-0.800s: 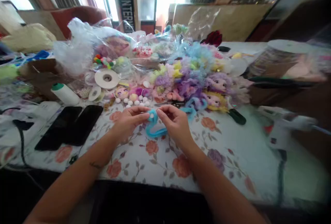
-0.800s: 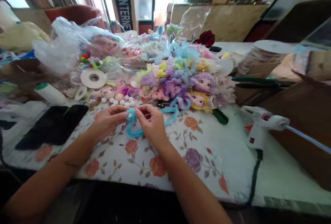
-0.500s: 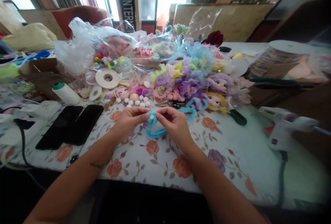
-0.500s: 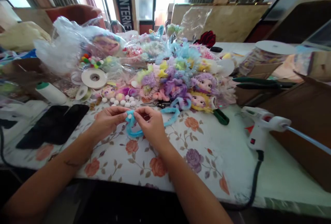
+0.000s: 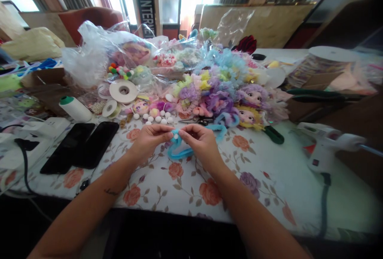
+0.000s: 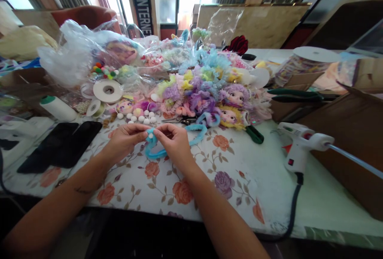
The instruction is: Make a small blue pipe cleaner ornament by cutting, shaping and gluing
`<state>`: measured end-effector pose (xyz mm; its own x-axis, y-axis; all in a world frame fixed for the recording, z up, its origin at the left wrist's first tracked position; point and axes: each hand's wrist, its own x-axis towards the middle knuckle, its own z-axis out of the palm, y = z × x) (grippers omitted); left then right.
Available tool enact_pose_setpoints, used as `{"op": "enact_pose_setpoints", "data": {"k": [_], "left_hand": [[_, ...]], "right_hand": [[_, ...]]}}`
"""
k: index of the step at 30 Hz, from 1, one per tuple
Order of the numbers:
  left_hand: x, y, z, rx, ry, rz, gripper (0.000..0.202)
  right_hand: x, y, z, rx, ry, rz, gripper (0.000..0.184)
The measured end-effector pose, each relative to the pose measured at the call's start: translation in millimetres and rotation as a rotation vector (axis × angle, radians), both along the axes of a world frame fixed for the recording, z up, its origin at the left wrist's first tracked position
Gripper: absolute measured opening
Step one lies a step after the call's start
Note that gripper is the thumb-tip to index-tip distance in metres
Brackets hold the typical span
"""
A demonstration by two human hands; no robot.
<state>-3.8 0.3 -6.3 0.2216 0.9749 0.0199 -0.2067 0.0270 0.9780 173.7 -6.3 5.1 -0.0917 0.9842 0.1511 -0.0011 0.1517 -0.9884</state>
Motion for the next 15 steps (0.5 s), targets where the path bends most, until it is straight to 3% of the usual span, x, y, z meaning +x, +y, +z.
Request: {"op": "enact_pose_setpoints", "data": {"k": [15], "left_hand": [[2.8,0.3,1.0,-0.02,-0.029,0.001,0.019]], "right_hand": [[0.2,0.5,1.5,-0.032,0.011,-0.028,0.023]]}}
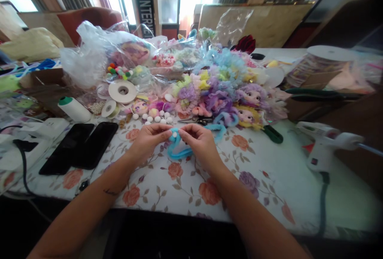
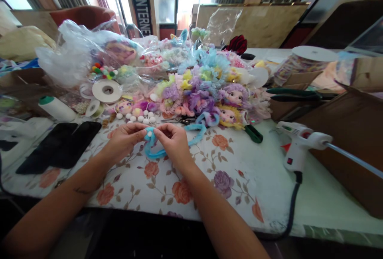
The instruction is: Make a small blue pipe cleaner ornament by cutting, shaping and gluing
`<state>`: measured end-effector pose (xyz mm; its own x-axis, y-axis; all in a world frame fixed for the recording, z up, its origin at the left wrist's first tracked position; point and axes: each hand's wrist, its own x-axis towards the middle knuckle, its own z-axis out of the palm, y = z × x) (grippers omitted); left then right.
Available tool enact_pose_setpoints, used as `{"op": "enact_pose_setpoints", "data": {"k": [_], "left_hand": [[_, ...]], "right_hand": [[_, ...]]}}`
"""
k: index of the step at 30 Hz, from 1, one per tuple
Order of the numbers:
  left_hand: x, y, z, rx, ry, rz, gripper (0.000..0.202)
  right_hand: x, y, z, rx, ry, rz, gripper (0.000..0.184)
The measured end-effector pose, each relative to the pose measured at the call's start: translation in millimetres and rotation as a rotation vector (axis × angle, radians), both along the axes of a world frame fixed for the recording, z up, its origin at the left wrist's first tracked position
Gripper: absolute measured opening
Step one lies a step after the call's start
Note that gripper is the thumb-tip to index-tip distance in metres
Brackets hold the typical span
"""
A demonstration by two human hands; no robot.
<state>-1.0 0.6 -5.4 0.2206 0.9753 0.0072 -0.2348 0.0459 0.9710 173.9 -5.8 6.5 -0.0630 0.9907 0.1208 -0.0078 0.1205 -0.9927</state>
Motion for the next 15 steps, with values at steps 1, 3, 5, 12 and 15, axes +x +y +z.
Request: {"op": "enact_pose_setpoints", "data": {"k": [1,3,5,12,15], "left_hand": [[0,0,-0.3,0.005,-0.002,0.004,0.02],[-1,1,-0.4,0.02,-0.008,0.041,0.023],[-1,1,0.2,0.059,-0.006,0.098,0.032],[0,-1,1.8,0.208,0.138,0.121,0.032],[2,-1,2.7,0.303,0.231,0.142,0.02]], "right_hand": [[0,0,0.3,0.0,0.009,-0.02,0.022],[-1,-1,0.3,-0.001,0.035,-0.057,0.021],[-3,-2,-1.1,-0.013,0.044,-0.04,0.021],[-13,-5,-9.6,-0.04,-0.021,0.104,0.041],[-12,-5,-9.1,-0.023,-0.038,0.109,0.031]]}}
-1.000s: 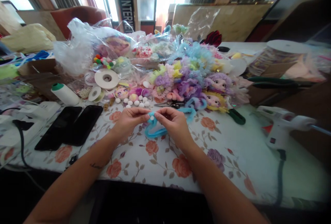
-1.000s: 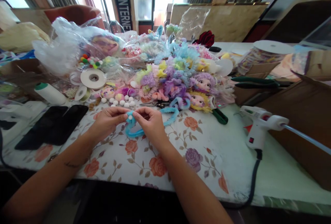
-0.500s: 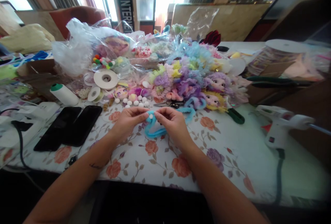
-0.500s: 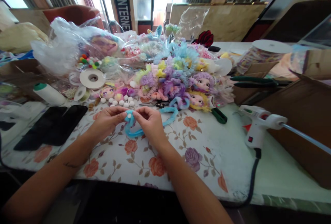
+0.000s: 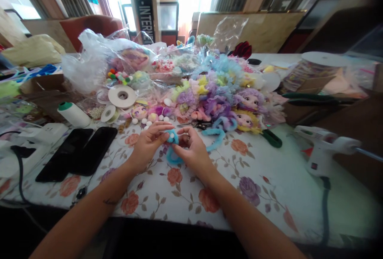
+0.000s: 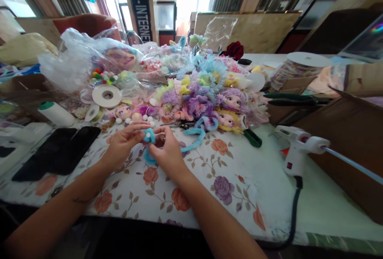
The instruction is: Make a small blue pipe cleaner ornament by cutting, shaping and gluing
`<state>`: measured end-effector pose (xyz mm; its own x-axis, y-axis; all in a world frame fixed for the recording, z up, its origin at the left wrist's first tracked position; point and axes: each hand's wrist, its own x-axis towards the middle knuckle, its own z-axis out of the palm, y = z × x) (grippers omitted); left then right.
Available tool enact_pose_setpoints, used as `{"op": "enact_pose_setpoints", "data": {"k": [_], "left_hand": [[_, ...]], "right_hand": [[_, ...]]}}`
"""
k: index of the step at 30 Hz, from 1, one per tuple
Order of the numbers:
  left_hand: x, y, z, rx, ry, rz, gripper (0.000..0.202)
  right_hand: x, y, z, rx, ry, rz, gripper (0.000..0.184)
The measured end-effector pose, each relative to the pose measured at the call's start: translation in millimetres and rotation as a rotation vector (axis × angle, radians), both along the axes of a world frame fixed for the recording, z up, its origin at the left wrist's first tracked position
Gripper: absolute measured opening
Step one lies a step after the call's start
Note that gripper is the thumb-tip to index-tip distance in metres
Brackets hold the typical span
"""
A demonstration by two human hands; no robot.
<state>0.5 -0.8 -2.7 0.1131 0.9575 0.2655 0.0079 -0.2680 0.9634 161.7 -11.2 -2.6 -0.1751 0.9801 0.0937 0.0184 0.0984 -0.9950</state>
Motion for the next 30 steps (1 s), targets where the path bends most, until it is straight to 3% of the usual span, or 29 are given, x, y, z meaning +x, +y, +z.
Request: {"op": "enact_pose_setpoints", "data": {"k": [6,16,21,27,30], "left_hand": [[-1,2,-2.8,-0.085,0.022,0.019,0.023],[2,4,0.2,-0.429,-0.267,-0.097,0.023],[-2,3,0.8,-0.444,-0.221,-0.144,0.028],[-7,2,0.7,-0.467,-0.085,-0.216,0.056],[-6,2,3.4,-0.378,0.002,-0.158,0.056]], "right_hand": [[6,1,4.4,0.114,-0.184,-0.072,0.018],[12,4,4.7,0.329,-0.516,-0.123,0.015],[14,5,6.0,0.229,-0.428,-0.058,0.014],[16,8,5.4,0.037,-0.244,0.041,0.019],[16,8,5.2,-0.029,-0.188,0.053,0.019]]}}
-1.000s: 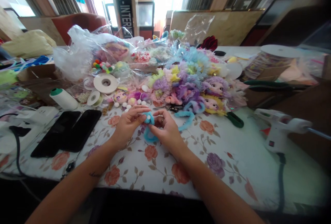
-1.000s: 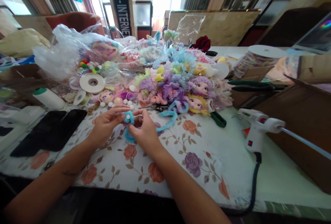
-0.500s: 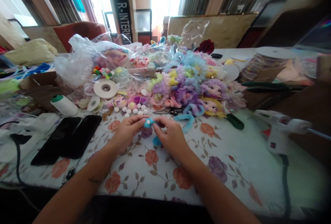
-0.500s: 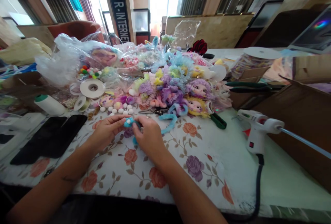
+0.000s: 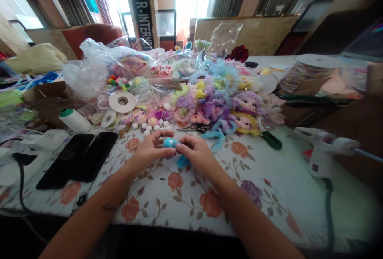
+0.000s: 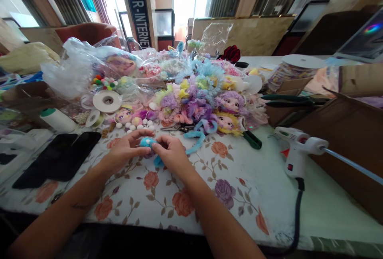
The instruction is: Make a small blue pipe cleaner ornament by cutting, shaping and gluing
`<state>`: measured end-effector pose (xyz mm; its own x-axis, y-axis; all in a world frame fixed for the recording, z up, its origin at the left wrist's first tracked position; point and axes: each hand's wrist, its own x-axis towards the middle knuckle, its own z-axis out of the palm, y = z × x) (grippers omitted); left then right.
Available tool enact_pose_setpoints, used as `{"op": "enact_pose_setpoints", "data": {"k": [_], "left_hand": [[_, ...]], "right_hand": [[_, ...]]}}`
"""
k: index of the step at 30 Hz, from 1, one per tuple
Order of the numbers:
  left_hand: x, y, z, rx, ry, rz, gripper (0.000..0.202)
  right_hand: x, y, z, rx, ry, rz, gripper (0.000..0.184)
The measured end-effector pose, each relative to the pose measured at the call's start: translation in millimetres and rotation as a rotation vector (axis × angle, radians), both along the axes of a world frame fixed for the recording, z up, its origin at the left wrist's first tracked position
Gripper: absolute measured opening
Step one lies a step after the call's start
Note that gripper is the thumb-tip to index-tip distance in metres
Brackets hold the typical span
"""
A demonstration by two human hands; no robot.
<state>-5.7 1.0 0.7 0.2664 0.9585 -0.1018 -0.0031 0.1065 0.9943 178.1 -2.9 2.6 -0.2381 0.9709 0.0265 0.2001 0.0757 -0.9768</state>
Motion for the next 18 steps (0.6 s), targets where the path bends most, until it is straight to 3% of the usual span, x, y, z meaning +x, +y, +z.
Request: {"op": "enact_pose_setpoints", "data": {"k": [4,6,12,18], "left_hand": [[-1,0,3.5,0.264,0.15,0.149,0.048],[-3,0,5.5,0.301,0.16,0.172,0.042],[-6,-1,11.0,0.265,0.227,0.093,0.044],[-6,0,7.9,0.135,0.129,0.035,0.044]], "right_hand": [[-1,0,-0.3,0.006,0.018,-0.018,0.023],[-2,0,-0.5,0.047,0.02,-0.029,0.023],[-2,-3,1.6,0.157,-0.052,-0.034,0.018],[-3,-5,4.2,0.165,-0.065,-0.047,0.018]]}}
